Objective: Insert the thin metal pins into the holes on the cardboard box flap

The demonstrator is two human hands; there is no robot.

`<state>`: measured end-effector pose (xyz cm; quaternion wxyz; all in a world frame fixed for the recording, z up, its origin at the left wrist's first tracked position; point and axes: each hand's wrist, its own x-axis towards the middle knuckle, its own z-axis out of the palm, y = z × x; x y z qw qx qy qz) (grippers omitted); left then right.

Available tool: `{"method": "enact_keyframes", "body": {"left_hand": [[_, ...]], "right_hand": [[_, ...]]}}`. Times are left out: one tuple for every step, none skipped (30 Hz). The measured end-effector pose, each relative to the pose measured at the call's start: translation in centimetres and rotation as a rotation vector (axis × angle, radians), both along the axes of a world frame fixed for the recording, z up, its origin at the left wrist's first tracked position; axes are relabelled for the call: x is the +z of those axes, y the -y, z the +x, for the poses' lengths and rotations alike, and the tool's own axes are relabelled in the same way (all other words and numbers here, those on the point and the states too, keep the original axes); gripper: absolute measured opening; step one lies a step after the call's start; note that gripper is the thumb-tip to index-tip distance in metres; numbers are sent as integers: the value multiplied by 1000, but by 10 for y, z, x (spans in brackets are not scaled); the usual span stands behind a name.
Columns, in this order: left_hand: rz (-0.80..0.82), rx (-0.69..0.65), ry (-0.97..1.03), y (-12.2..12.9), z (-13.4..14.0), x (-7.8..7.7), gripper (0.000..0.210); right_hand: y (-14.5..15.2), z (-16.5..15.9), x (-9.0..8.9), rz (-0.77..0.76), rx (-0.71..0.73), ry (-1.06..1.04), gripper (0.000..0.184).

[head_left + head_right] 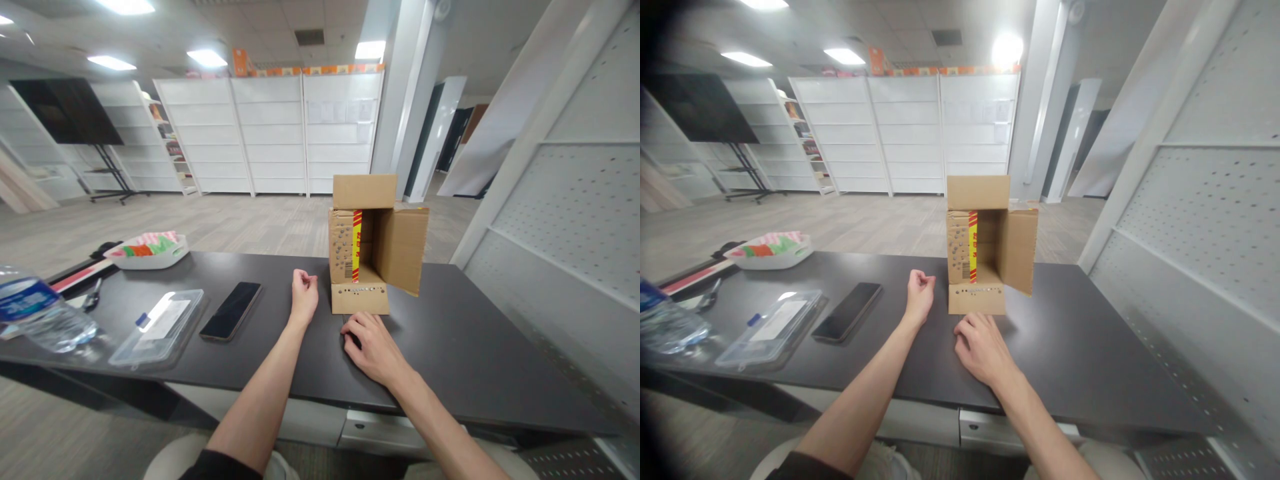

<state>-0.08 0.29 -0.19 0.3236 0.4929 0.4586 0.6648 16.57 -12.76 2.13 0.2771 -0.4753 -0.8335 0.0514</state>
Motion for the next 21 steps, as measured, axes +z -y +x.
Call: {"method": "enact_keyframes", "body": {"left_hand": [[3, -4, 5, 0, 0, 0, 22], [5, -9, 9, 0, 0, 0, 22], [8, -11, 11, -1, 0, -1, 23], [10, -12, 12, -1, 0, -1, 23], [12, -11, 12, -1, 0, -1, 23], [14, -11, 12, -1, 0, -1, 23], [17, -10, 13, -1, 0, 0, 23], [19, -12, 16, 0, 0, 0, 23], [20, -14, 19, 0, 0, 0, 23], [19, -17, 22, 0, 0, 1, 23], [16, -19, 23, 0, 0, 1, 23], [13, -19, 24, 1, 0, 2, 23], [10, -20, 23, 1, 0, 2, 22], [7, -22, 22, 1, 0, 3, 22], [5, -25, 22, 2, 0, 3, 22], [4, -28, 21, 2, 0, 3, 22], [3, -30, 20, 2, 0, 3, 22], [2, -28, 19, 2, 0, 3, 22], [0, -25, 17, 2, 0, 3, 22], [1, -20, 15, 1, 0, 2, 22], [2, -16, 14, 1, 0, 2, 22]], "right_hand": [[0, 0, 0, -2, -1, 0, 14], [0, 0, 0, -3, -3, 1, 14], [0, 0, -1, -6, -5, 3, 14], [0, 0, -1, -8, -7, 6, 13], [0, 0, -1, -9, -8, 8, 13], [0, 0, -2, -7, -9, 9, 13], [0, 0, -2, -5, -7, 9, 13], [-1, 0, -2, -3, -7, 9, 13], [-1, 0, -3, 0, -5, 8, 13], [-1, 0, -2, 2, -4, 8, 13], [-1, 0, -2, 4, -4, 7, 14], [-1, 0, -2, 4, -4, 7, 14], [0, 0, -1, 4, -5, 7, 14], [0, 0, 0, 3, -5, 7, 14], [0, 0, 0, 0, -5, 7, 14], [1, -1, 1, -5, -6, 6, 14], [1, -1, 2, -11, -6, 5, 14], [1, -1, 3, -17, -7, 4, 13], [1, -1, 4, -21, -8, 4, 13], [1, -1, 4, -24, -10, 4, 13], [1, -1, 4, -25, -14, 5, 12]]}}
